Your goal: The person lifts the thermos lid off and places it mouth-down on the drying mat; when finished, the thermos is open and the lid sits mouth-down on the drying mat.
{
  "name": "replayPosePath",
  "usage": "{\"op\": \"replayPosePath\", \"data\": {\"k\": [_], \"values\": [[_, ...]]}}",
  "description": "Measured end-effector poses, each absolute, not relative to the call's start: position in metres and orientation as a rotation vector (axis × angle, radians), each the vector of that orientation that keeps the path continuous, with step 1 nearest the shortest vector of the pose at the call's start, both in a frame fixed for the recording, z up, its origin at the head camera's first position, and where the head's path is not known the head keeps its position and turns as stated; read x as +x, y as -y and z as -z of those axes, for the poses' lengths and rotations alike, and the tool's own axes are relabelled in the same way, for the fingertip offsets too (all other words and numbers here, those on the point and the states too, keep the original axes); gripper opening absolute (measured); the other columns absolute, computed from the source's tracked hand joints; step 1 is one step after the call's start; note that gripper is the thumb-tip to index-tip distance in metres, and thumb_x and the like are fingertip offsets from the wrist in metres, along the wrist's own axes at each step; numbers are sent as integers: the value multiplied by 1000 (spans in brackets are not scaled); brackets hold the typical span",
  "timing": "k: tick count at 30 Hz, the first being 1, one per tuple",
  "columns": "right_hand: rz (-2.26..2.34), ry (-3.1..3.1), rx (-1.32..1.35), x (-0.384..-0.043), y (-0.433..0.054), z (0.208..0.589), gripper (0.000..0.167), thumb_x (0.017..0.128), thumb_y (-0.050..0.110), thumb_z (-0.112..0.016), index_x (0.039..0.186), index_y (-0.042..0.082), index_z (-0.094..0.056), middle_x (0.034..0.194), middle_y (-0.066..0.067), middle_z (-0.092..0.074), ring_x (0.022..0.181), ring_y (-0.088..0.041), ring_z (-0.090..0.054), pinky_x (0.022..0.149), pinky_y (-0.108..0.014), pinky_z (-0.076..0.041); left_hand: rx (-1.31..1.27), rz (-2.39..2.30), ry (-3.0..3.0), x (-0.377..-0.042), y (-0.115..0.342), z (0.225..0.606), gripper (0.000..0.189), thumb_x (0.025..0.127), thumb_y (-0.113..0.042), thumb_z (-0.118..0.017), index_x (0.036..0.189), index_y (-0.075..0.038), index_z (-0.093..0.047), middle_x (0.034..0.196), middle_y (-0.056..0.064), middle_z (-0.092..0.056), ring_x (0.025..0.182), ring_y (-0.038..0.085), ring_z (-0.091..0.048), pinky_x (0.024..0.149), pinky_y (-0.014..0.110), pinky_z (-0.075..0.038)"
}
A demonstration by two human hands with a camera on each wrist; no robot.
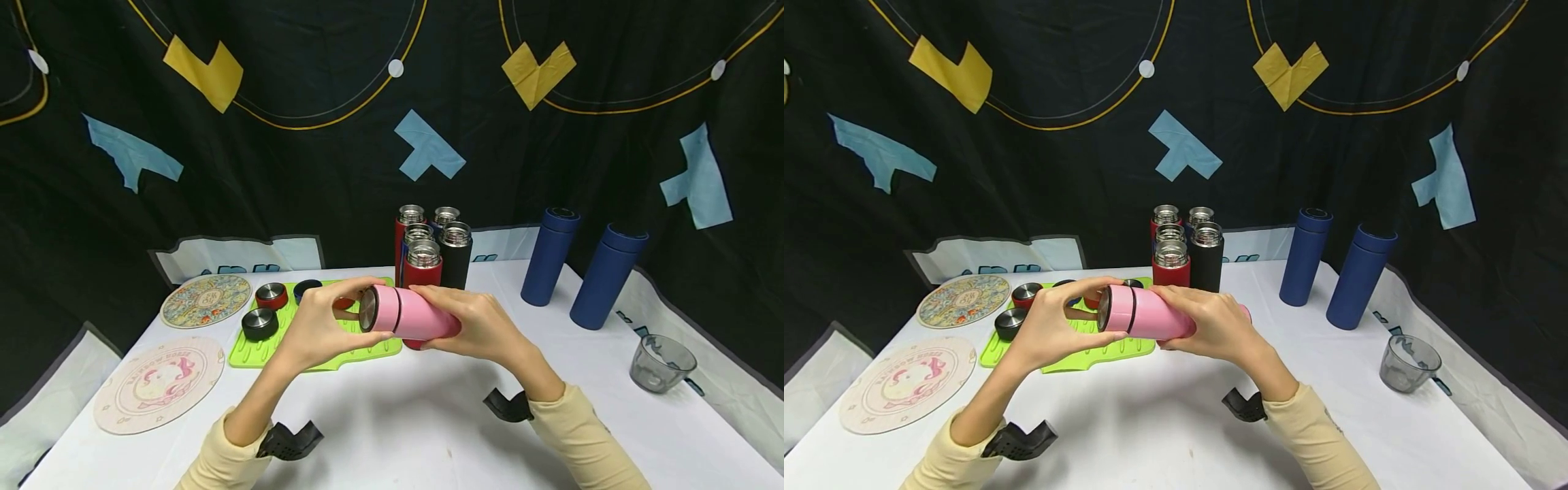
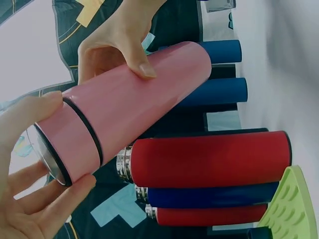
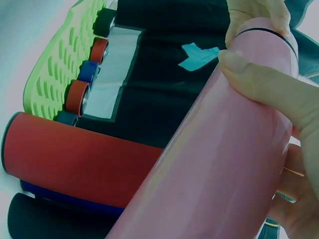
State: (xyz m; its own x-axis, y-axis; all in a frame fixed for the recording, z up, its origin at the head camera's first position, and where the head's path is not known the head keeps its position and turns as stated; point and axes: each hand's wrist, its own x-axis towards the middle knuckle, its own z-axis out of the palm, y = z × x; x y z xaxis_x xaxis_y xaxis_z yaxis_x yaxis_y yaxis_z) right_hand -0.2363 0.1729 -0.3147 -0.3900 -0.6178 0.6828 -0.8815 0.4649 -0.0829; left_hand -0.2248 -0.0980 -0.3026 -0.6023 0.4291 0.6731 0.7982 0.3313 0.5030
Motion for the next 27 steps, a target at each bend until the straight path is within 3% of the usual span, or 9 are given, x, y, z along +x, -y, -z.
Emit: {"op": "replayPosePath", "data": {"k": [7, 14, 20, 27], "values": [[-596, 2196, 1214, -236, -175, 314, 80, 61, 31, -93, 132, 14, -59, 118, -5, -67, 96, -18, -66, 73, -33, -57, -1066, 1224, 2241, -226, 95, 305, 67, 70, -26, -88, 128, -11, -59, 120, -2, -64, 99, 14, -62, 75, 25, -57], [-750, 2334, 1228, -238, -181, 314, 81, 63, 37, -91, 134, 18, -58, 109, 0, -69, 87, -11, -64, 69, -27, -55, -1124, 1114, 2333, -227, 99, 305, 78, 70, -36, -87, 137, -15, -53, 128, -3, -58, 106, 12, -58, 81, 27, -55], [-837, 2385, 1328, -244, -185, 315, 79, 64, 38, -90, 133, 17, -59, 110, 4, -69, 84, -7, -63, 69, -25, -54, -1342, 1065, 2297, -228, 102, 303, 82, 68, -19, -90, 140, -18, -50, 139, -5, -50, 124, 14, -48, 90, 33, -52], [-888, 2407, 1406, -245, -186, 315, 77, 65, 40, -89, 133, 17, -59, 115, 8, -67, 84, -5, -63, 69, -24, -54, -1429, 1044, 2248, -226, 101, 302, 67, 70, -7, -86, 131, -18, -60, 137, -1, -53, 126, 17, -46, 89, 34, -53]]}}
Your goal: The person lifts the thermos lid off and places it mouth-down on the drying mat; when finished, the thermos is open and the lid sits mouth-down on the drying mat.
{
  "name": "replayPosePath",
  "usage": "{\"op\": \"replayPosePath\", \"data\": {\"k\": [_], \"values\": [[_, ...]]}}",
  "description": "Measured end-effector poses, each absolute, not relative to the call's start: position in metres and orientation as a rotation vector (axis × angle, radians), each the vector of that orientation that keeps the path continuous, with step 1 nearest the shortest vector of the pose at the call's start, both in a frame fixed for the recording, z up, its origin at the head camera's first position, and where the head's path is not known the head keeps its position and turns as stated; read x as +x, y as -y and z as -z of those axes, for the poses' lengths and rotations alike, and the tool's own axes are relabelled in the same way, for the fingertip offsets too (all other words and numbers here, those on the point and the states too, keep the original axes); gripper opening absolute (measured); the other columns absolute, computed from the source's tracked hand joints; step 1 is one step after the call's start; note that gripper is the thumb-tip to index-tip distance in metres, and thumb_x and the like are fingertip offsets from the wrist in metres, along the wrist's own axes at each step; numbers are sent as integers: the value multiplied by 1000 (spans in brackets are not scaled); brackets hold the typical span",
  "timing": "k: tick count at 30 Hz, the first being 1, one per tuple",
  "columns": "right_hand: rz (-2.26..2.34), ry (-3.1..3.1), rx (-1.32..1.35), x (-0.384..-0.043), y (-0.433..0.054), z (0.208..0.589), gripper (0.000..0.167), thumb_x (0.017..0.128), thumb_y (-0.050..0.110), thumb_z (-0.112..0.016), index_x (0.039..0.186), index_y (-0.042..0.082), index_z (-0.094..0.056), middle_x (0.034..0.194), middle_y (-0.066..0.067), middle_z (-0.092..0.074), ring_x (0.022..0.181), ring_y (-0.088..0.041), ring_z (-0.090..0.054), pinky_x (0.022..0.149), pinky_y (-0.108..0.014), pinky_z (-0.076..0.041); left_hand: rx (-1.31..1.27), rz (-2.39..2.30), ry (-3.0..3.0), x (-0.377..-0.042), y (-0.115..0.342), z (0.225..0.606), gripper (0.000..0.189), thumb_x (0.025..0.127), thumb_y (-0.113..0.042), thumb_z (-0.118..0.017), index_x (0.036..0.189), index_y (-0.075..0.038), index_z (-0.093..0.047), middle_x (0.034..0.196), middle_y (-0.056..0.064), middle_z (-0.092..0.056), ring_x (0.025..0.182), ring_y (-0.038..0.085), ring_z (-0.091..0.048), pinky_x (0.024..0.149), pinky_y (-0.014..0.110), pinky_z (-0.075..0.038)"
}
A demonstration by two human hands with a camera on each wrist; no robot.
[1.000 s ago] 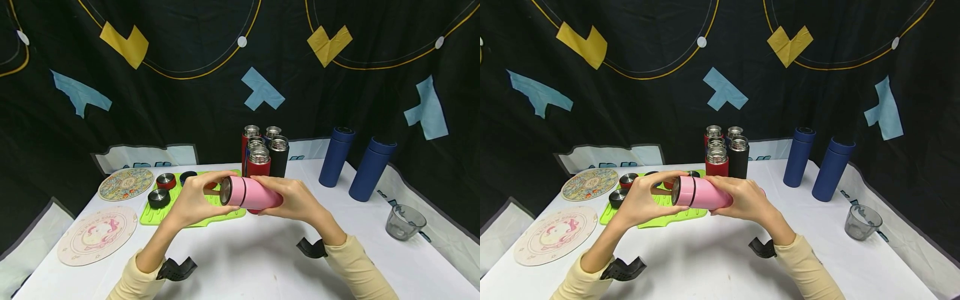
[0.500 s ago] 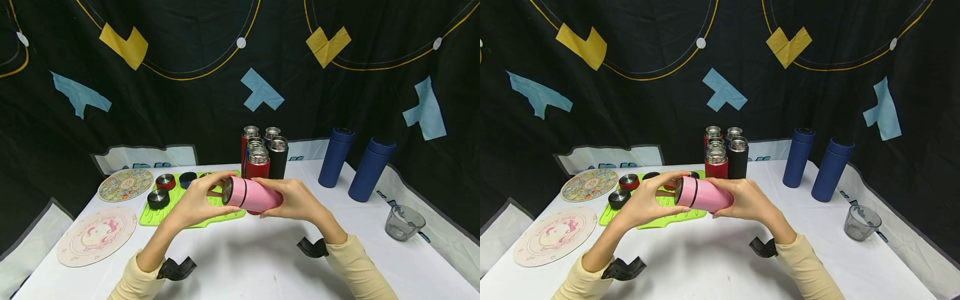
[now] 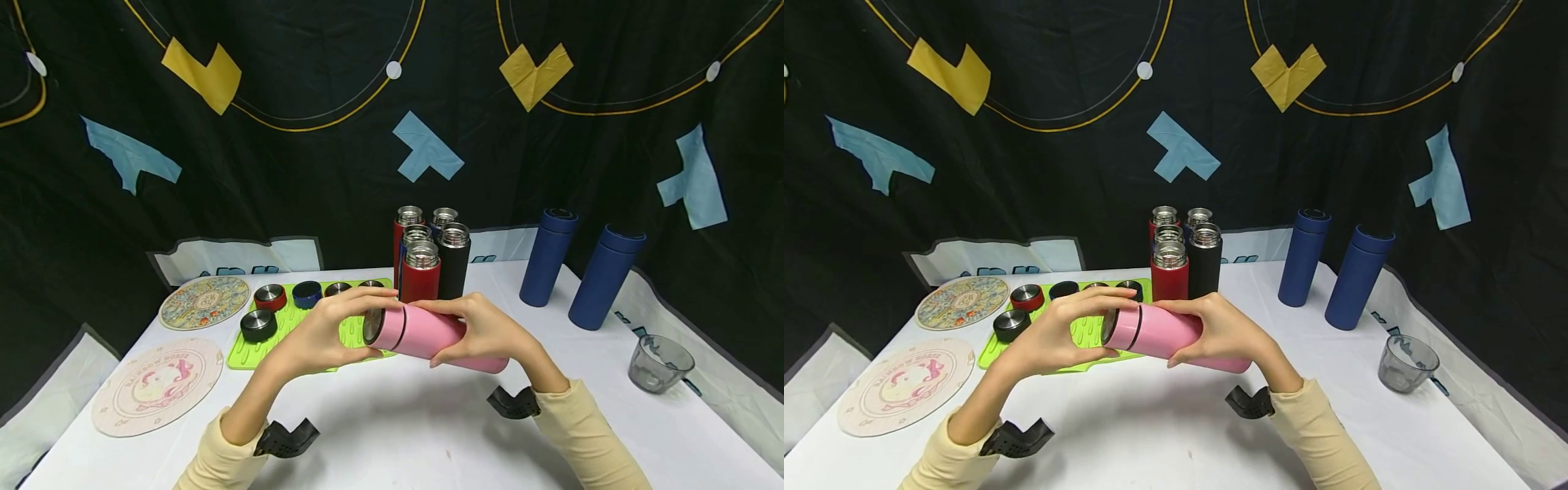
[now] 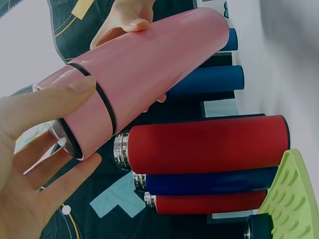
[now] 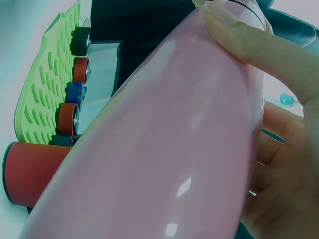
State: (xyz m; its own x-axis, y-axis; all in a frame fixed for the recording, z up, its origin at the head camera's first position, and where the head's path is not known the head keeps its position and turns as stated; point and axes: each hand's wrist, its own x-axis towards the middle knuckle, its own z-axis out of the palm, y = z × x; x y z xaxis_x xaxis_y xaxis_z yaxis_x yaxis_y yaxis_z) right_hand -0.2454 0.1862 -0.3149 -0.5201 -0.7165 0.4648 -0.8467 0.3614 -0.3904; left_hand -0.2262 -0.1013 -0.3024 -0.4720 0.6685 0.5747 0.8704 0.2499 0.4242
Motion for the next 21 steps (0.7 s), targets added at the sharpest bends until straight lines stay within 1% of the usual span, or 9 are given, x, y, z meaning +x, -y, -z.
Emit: {"op": "replayPosePath", "data": {"k": [8, 11, 17, 21], "values": [[-901, 2412, 1358, -239, -182, 314, 78, 67, 35, -89, 136, 19, -56, 116, 6, -66, 90, -8, -63, 73, -27, -55, -1447, 1039, 2150, -229, 102, 303, 60, 69, -7, -87, 124, -16, -64, 130, 1, -59, 121, 19, -52, 89, 35, -53], [-881, 2386, 1340, -237, -180, 313, 78, 67, 34, -89, 136, 19, -56, 116, 5, -66, 93, -9, -63, 75, -27, -55, -1421, 1083, 2145, -229, 104, 302, 60, 68, -10, -88, 123, -16, -65, 126, 0, -61, 116, 17, -54, 85, 33, -55], [-765, 2294, 1288, -234, -176, 314, 79, 65, 32, -91, 135, 16, -57, 117, -1, -67, 96, -14, -64, 75, -29, -56, -1277, 1157, 2185, -229, 105, 303, 63, 68, -22, -89, 125, -14, -63, 121, 0, -63, 104, 15, -59, 75, 28, -57], [-672, 2235, 1245, -232, -171, 313, 80, 64, 31, -92, 134, 15, -58, 120, -3, -66, 99, -17, -65, 76, -32, -56, -1130, 1241, 2230, -227, 104, 303, 62, 70, -26, -88, 125, -16, -63, 118, -4, -65, 96, 13, -63, 70, 26, -57]]}}
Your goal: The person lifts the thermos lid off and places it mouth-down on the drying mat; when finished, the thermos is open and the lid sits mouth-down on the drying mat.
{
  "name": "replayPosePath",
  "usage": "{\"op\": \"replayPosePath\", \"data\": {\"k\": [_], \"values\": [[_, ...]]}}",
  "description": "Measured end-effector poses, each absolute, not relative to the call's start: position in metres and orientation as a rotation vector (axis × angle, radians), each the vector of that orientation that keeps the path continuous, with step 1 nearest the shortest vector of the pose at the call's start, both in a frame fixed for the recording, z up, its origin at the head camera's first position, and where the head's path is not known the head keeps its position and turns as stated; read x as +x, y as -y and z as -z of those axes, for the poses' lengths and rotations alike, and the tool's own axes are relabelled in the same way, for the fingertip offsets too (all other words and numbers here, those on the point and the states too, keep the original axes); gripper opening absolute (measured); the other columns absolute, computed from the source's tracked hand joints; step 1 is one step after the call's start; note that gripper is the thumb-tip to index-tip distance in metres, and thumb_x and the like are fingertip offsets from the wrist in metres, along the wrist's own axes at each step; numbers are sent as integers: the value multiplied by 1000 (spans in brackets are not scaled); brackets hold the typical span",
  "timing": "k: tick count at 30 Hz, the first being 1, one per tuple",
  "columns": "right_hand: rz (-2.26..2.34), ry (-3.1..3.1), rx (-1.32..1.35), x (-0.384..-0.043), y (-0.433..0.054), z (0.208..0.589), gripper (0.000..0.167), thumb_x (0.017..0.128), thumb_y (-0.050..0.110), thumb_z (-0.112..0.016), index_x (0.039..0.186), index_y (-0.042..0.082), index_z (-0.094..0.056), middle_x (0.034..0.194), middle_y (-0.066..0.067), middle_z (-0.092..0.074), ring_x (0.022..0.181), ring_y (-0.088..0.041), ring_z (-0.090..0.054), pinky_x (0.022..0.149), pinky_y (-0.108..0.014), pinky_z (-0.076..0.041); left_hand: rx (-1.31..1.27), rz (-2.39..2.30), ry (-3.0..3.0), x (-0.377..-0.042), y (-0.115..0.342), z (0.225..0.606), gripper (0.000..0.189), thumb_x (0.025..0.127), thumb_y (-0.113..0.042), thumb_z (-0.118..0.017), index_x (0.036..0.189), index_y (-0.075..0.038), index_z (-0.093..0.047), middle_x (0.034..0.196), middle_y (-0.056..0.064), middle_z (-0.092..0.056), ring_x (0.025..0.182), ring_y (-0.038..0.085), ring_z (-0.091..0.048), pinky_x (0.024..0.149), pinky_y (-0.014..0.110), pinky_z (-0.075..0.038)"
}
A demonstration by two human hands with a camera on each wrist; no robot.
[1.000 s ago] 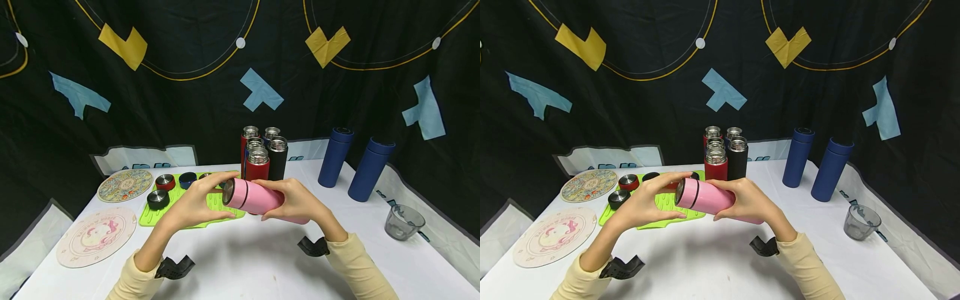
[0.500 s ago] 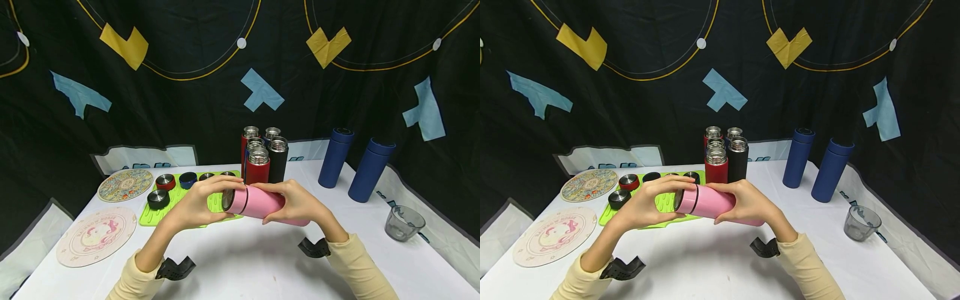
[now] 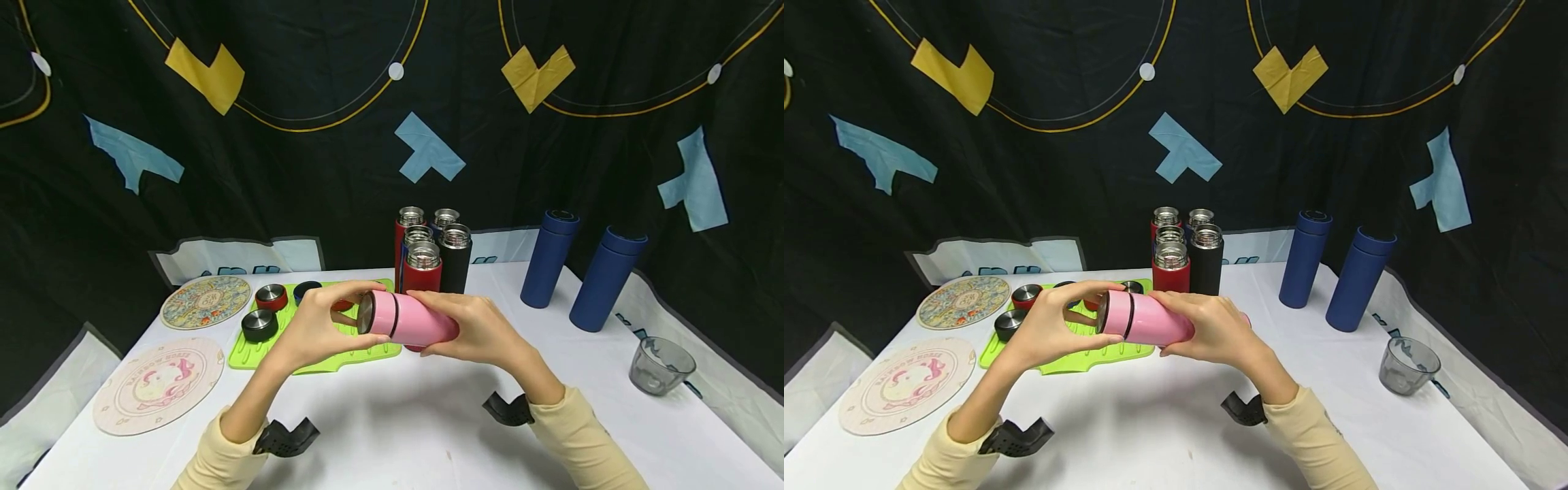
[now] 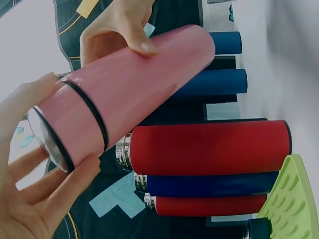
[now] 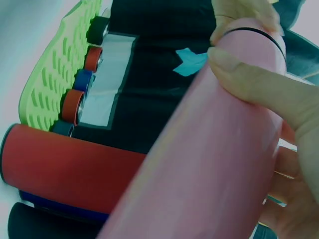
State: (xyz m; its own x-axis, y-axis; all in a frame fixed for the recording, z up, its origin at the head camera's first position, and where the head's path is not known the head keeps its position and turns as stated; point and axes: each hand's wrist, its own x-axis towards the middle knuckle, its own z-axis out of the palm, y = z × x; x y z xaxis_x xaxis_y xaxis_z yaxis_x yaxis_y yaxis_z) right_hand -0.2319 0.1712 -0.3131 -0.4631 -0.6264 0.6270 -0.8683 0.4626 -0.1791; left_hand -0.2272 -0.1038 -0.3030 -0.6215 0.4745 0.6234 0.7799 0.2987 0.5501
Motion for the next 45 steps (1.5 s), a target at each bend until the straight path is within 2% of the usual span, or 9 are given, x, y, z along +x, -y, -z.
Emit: {"op": "replayPosePath", "data": {"k": [5, 11, 17, 23, 26, 32, 38, 45], "values": [[-633, 2222, 1214, -232, -170, 313, 80, 64, 30, -92, 134, 16, -58, 120, -4, -66, 98, -17, -65, 75, -33, -56, -1023, 1271, 2298, -224, 103, 301, 61, 72, -31, -87, 127, -19, -62, 116, -5, -65, 91, 13, -65, 72, 26, -57], [-747, 2317, 1209, -233, -176, 314, 81, 62, 33, -92, 134, 18, -58, 112, 0, -68, 91, -11, -64, 71, -27, -55, -1106, 1186, 2379, -226, 106, 301, 71, 74, -34, -84, 136, -15, -55, 127, -3, -60, 103, 14, -59, 84, 29, -55], [-860, 2402, 1251, -235, -182, 312, 78, 65, 35, -91, 135, 21, -58, 112, 5, -68, 90, -9, -62, 71, -26, -55, -1274, 1138, 2343, -227, 107, 300, 78, 73, -34, -85, 140, -17, -49, 137, -6, -52, 118, 12, -52, 89, 32, -53], [-891, 2448, 1361, -241, -187, 312, 76, 67, 42, -88, 133, 19, -59, 112, 9, -67, 85, -6, -62, 69, -26, -54, -1379, 1130, 2317, -225, 105, 299, 73, 73, -24, -86, 138, -25, -53, 140, -6, -49, 127, 13, -44, 91, 36, -52], [-909, 2470, 1408, -242, -190, 311, 75, 69, 45, -86, 133, 17, -59, 112, 9, -67, 84, -6, -62, 69, -26, -53, -1419, 1124, 2292, -224, 104, 299, 68, 74, -17, -86, 135, -22, -57, 140, -3, -50, 129, 15, -43, 90, 38, -52], [-912, 2468, 1418, -242, -189, 309, 75, 69, 44, -86, 134, 18, -58, 114, 9, -67, 84, -6, -62, 69, -26, -53, -1435, 1141, 2232, -224, 102, 300, 59, 74, -11, -84, 129, -16, -62, 136, 1, -54, 126, 18, -46, 87, 35, -54], [-860, 2421, 1332, -237, -185, 309, 78, 66, 39, -89, 135, 19, -58, 111, 7, -68, 85, -6, -63, 69, -26, -55, -1366, 1159, 2217, -225, 101, 300, 61, 74, -17, -85, 130, -15, -60, 131, 1, -57, 118, 19, -52, 84, 33, -55], [-706, 2385, 1198, -231, -179, 310, 81, 63, 37, -91, 134, 19, -58, 110, 1, -69, 87, -10, -64, 68, -26, -54, -1166, 1237, 2303, -227, 102, 303, 63, 73, -23, -86, 130, -15, -60, 125, 1, -61, 105, 17, -59, 78, 29, -56]]}}
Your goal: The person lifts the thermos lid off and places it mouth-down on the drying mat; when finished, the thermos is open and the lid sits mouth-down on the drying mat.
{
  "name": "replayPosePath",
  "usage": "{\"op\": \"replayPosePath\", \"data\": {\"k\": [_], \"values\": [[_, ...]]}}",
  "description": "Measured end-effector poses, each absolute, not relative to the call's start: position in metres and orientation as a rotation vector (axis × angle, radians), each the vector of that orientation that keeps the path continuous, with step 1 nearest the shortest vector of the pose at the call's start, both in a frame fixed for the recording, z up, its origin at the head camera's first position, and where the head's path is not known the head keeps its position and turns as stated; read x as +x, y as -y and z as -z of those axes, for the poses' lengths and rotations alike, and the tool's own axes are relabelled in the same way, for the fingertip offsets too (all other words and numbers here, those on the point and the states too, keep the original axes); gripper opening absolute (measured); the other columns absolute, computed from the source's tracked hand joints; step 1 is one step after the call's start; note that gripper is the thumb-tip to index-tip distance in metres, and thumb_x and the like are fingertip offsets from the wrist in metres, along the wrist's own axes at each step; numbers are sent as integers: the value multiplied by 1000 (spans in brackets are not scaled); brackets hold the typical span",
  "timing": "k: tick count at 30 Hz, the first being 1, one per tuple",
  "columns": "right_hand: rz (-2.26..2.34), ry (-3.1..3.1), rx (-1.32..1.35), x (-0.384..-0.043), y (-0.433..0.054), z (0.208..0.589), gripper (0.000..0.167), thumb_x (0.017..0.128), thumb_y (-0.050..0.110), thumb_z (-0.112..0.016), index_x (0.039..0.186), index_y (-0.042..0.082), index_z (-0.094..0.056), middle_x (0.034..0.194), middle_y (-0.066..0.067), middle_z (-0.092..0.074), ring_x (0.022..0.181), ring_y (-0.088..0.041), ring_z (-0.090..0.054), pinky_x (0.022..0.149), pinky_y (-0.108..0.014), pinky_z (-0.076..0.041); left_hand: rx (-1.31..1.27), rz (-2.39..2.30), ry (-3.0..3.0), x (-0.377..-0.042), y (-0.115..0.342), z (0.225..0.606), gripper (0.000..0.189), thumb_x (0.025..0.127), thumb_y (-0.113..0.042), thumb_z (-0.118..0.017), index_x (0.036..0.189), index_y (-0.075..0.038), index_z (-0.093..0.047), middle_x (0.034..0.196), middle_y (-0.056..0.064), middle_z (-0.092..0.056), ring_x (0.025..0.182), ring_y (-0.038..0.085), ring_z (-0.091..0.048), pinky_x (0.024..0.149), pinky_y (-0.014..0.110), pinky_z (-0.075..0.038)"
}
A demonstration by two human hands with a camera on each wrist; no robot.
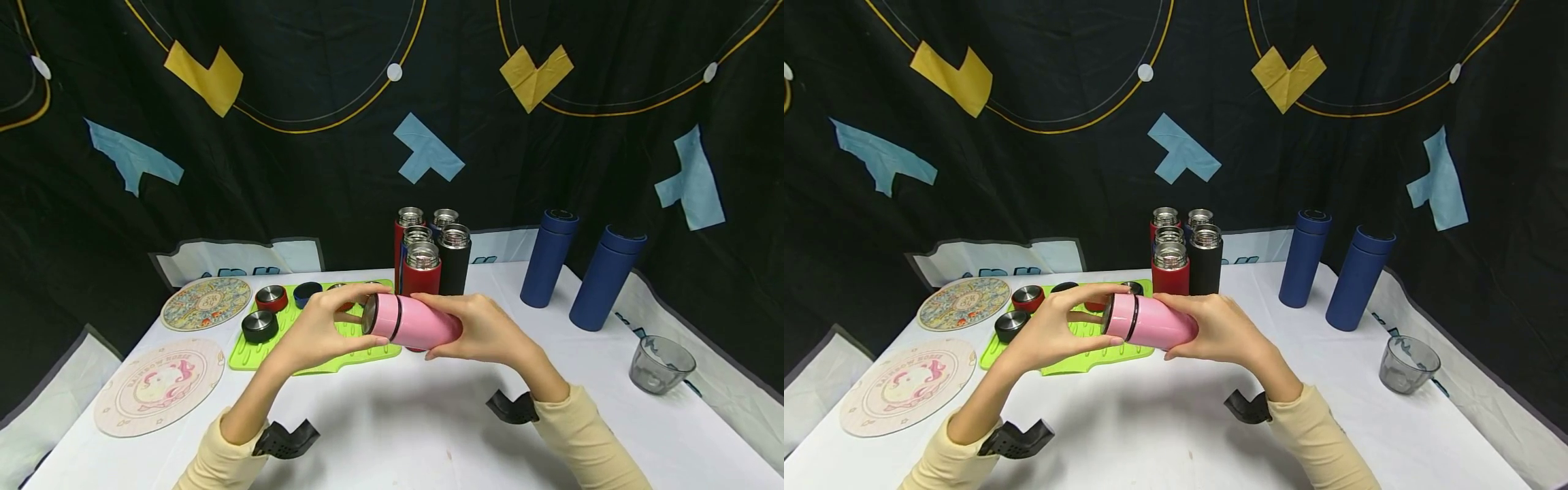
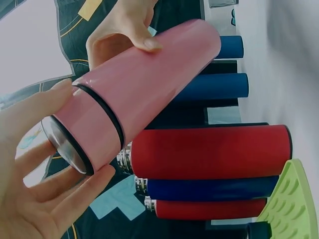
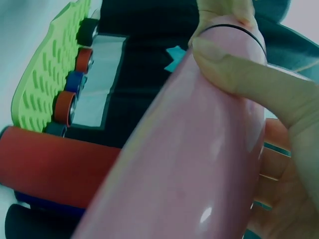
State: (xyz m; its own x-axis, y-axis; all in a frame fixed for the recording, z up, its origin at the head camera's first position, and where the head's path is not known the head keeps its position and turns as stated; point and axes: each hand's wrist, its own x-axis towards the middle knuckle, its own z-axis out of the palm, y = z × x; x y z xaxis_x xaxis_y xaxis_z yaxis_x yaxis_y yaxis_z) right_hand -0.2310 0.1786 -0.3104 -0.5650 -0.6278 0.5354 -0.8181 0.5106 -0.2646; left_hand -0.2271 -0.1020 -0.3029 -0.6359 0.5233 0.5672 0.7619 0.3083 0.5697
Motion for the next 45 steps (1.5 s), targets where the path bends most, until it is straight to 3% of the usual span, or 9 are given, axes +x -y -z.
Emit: {"op": "replayPosePath", "data": {"k": [7, 17, 22, 26, 34, 45], "values": [[-598, 2322, 1170, -232, -176, 311, 79, 63, 35, -91, 133, 17, -59, 114, -2, -68, 91, -14, -65, 70, -28, -55, -1058, 1291, 2370, -227, 101, 303, 64, 75, -27, -85, 132, -14, -59, 119, 1, -63, 97, 18, -62, 77, 29, -57], [-755, 2492, 1233, -237, -185, 313, 78, 65, 37, -90, 134, 21, -58, 109, 5, -69, 86, -9, -63, 70, -26, -54, -1232, 1140, 2408, -226, 103, 301, 76, 74, -33, -85, 139, -16, -51, 137, 0, -53, 119, 15, -53, 91, 35, -52], [-833, 2494, 1336, -243, -190, 313, 75, 67, 39, -89, 132, 17, -60, 108, 6, -69, 83, -7, -62, 70, -26, -54, -1314, 1090, 2384, -226, 103, 302, 71, 74, -29, -85, 137, -25, -53, 135, -9, -52, 122, 12, -48, 89, 33, -52], [-850, 2486, 1387, -244, -191, 311, 74, 67, 38, -89, 132, 16, -60, 108, 6, -69, 82, -6, -62, 69, -26, -53, -1358, 1081, 2347, -226, 102, 302, 66, 74, -22, -85, 134, -24, -56, 134, -9, -53, 123, 13, -46, 87, 35, -54], [-834, 2486, 1317, -240, -188, 311, 77, 66, 39, -89, 134, 19, -58, 110, 6, -68, 85, -7, -63, 71, -25, -55, -1325, 1128, 2310, -227, 101, 304, 66, 74, -20, -85, 134, -20, -57, 132, -6, -55, 117, 14, -52, 86, 30, -54], [-616, 2351, 1163, -235, -179, 314, 79, 63, 33, -92, 133, 17, -59, 115, -3, -68, 94, -16, -65, 72, -29, -56, -1064, 1228, 2375, -228, 101, 304, 66, 75, -29, -84, 134, -14, -58, 120, 0, -64, 101, 16, -61, 80, 27, -56]]}}
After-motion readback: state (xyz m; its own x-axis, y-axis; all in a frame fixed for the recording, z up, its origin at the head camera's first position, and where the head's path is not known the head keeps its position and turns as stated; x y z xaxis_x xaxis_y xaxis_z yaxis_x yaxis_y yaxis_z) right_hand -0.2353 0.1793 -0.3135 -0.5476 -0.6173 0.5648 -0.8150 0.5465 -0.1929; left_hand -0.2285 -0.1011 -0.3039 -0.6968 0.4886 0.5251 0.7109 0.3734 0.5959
